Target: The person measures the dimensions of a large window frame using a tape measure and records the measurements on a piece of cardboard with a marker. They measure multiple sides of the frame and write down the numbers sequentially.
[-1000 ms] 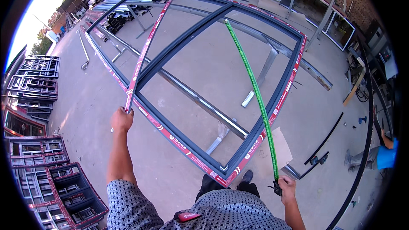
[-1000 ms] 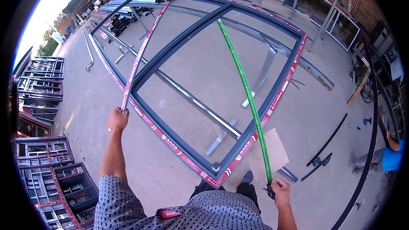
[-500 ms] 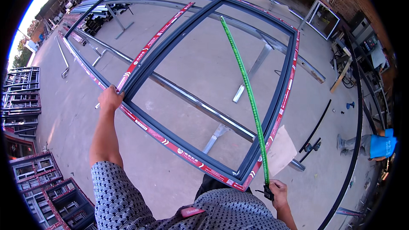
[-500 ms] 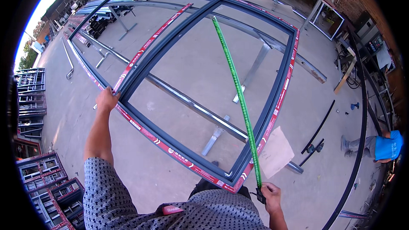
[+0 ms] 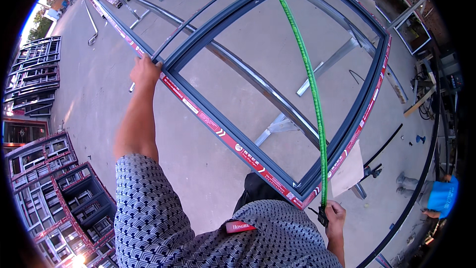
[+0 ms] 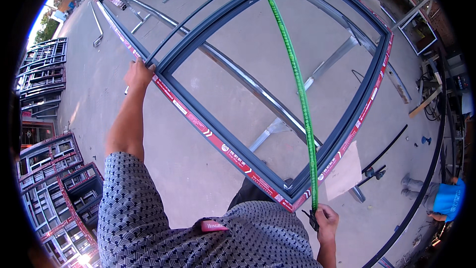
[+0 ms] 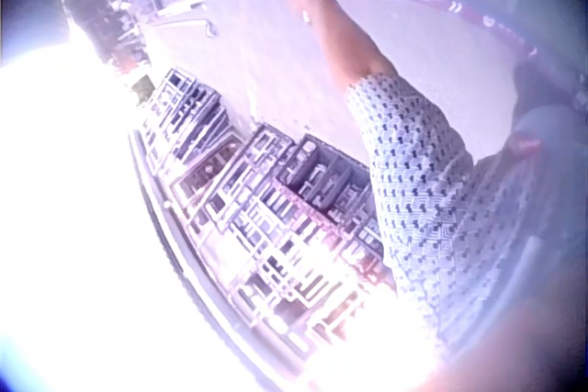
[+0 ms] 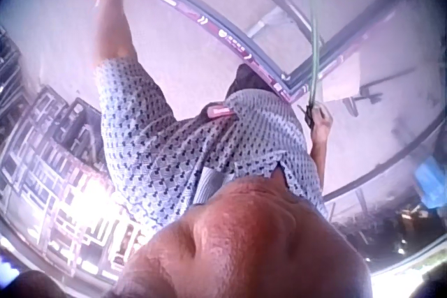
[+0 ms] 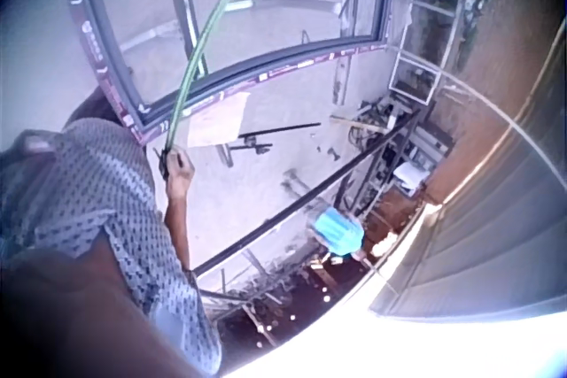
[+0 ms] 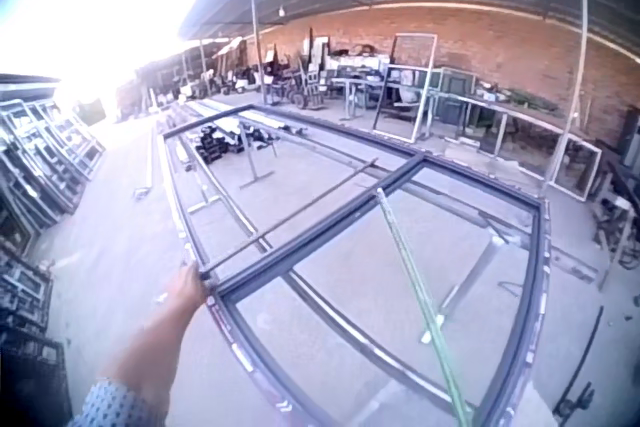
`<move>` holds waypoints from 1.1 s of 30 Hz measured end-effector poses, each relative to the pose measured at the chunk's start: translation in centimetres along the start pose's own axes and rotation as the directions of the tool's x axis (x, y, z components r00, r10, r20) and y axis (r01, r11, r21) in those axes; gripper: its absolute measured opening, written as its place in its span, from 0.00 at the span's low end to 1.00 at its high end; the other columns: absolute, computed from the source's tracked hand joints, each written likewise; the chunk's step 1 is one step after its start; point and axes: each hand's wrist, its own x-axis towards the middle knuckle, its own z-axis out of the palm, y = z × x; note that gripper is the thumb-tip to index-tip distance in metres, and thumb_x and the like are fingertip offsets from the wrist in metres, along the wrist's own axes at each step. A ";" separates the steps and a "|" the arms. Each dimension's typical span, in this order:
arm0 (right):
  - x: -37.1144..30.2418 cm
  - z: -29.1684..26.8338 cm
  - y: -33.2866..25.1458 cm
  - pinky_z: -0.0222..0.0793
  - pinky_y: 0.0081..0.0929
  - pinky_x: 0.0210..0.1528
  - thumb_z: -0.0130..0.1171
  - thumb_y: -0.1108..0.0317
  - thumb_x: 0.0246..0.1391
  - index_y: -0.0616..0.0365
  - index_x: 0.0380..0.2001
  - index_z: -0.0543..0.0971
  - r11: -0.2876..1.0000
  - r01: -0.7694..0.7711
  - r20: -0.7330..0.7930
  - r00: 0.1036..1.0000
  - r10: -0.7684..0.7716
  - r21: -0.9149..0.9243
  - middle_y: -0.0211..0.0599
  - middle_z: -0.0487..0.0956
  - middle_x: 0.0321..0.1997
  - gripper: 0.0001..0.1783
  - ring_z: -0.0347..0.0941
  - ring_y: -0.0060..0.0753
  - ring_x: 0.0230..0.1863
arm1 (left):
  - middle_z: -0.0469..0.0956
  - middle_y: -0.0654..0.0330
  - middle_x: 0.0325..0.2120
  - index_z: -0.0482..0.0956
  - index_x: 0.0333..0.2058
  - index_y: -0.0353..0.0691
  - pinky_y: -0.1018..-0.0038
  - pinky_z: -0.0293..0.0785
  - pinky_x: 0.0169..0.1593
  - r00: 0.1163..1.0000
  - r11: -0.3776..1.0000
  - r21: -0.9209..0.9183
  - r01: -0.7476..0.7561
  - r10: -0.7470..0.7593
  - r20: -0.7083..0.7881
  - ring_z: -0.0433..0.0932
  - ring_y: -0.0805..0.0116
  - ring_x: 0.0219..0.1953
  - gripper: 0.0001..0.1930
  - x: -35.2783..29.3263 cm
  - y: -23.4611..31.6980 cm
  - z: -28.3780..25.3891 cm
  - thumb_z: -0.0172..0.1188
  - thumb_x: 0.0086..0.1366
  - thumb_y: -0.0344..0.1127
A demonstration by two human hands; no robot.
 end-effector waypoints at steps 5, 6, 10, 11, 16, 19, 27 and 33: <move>-0.5 -0.1 -1.0 0.66 0.17 0.29 0.62 0.70 0.63 0.66 0.41 0.83 0.989 0.040 0.100 0.995 -0.026 -0.142 0.27 0.80 0.30 0.09 0.71 0.14 0.27 | 0.84 0.48 0.42 0.83 0.50 0.40 0.58 0.79 0.46 0.976 0.921 -0.382 -0.077 -0.008 -0.217 0.85 0.49 0.43 0.23 -7.7 1.7 0.9 0.64 0.67 0.53; -0.6 -0.1 -1.0 0.66 0.17 0.29 0.62 0.71 0.63 0.66 0.41 0.83 0.984 0.047 0.114 0.993 -0.027 -0.170 0.27 0.80 0.30 0.09 0.71 0.14 0.27 | 0.85 0.50 0.36 0.84 0.47 0.37 0.61 0.78 0.43 0.992 0.849 -0.526 -0.038 -0.033 -0.124 0.84 0.54 0.38 0.23 -10.0 2.5 0.4 0.64 0.68 0.53; -0.8 -0.5 -1.5 0.63 0.16 0.24 0.61 0.75 0.62 0.67 0.40 0.83 0.977 0.020 0.200 0.979 0.023 -0.210 0.26 0.79 0.27 0.07 0.70 0.13 0.24 | 0.81 0.57 0.23 0.84 0.41 0.30 0.69 0.75 0.36 0.999 0.470 -0.882 0.045 0.007 0.054 0.79 0.69 0.29 0.24 -19.2 4.7 1.4 0.61 0.72 0.52; -0.6 -0.8 -1.2 0.63 0.16 0.24 0.61 0.75 0.62 0.66 0.40 0.83 0.972 0.036 0.218 0.976 0.016 -0.232 0.26 0.79 0.27 0.07 0.70 0.13 0.24 | 0.79 0.61 0.23 0.84 0.40 0.30 0.72 0.73 0.34 0.993 0.391 -0.916 0.090 0.034 0.111 0.76 0.73 0.28 0.25 -21.0 5.2 1.6 0.61 0.73 0.53; -0.2 -2.9 0.0 0.64 0.17 0.24 0.63 0.74 0.61 0.65 0.39 0.84 0.943 0.085 0.273 0.962 0.006 -0.323 0.26 0.79 0.27 0.06 0.71 0.14 0.24 | 0.69 0.71 0.20 0.83 0.37 0.33 0.78 0.58 0.25 0.941 0.144 -0.948 0.285 0.148 0.306 0.62 0.82 0.23 0.24 -26.4 7.9 0.3 0.57 0.76 0.53; -0.1 -3.7 0.0 0.66 0.17 0.25 0.63 0.74 0.60 0.66 0.38 0.84 0.913 0.157 0.288 0.957 -0.046 -0.377 0.27 0.79 0.27 0.06 0.72 0.14 0.25 | 0.70 0.70 0.20 0.81 0.32 0.35 0.78 0.59 0.26 0.926 0.141 -0.933 0.330 0.140 0.349 0.63 0.81 0.23 0.21 -27.6 8.5 0.3 0.59 0.75 0.49; 0.2 -5.6 1.4 0.72 0.21 0.36 0.66 0.74 0.54 0.66 0.38 0.84 0.862 0.210 0.250 0.963 -0.101 -0.462 0.30 0.82 0.32 0.09 0.75 0.18 0.32 | 0.68 0.70 0.19 0.74 0.23 0.43 0.77 0.57 0.24 0.856 0.138 -0.874 0.465 0.179 0.484 0.61 0.79 0.19 0.15 -28.3 8.7 0.8 0.60 0.71 0.38; -0.1 -4.4 0.9 0.74 0.30 0.38 0.63 0.72 0.54 0.66 0.37 0.84 0.735 0.327 0.244 0.944 -0.223 -0.594 0.44 0.83 0.33 0.10 0.79 0.33 0.32 | 0.66 0.68 0.16 0.72 0.19 0.43 0.74 0.56 0.23 0.836 0.136 -0.861 0.491 0.205 0.509 0.60 0.76 0.17 0.18 -28.0 8.6 1.0 0.58 0.71 0.37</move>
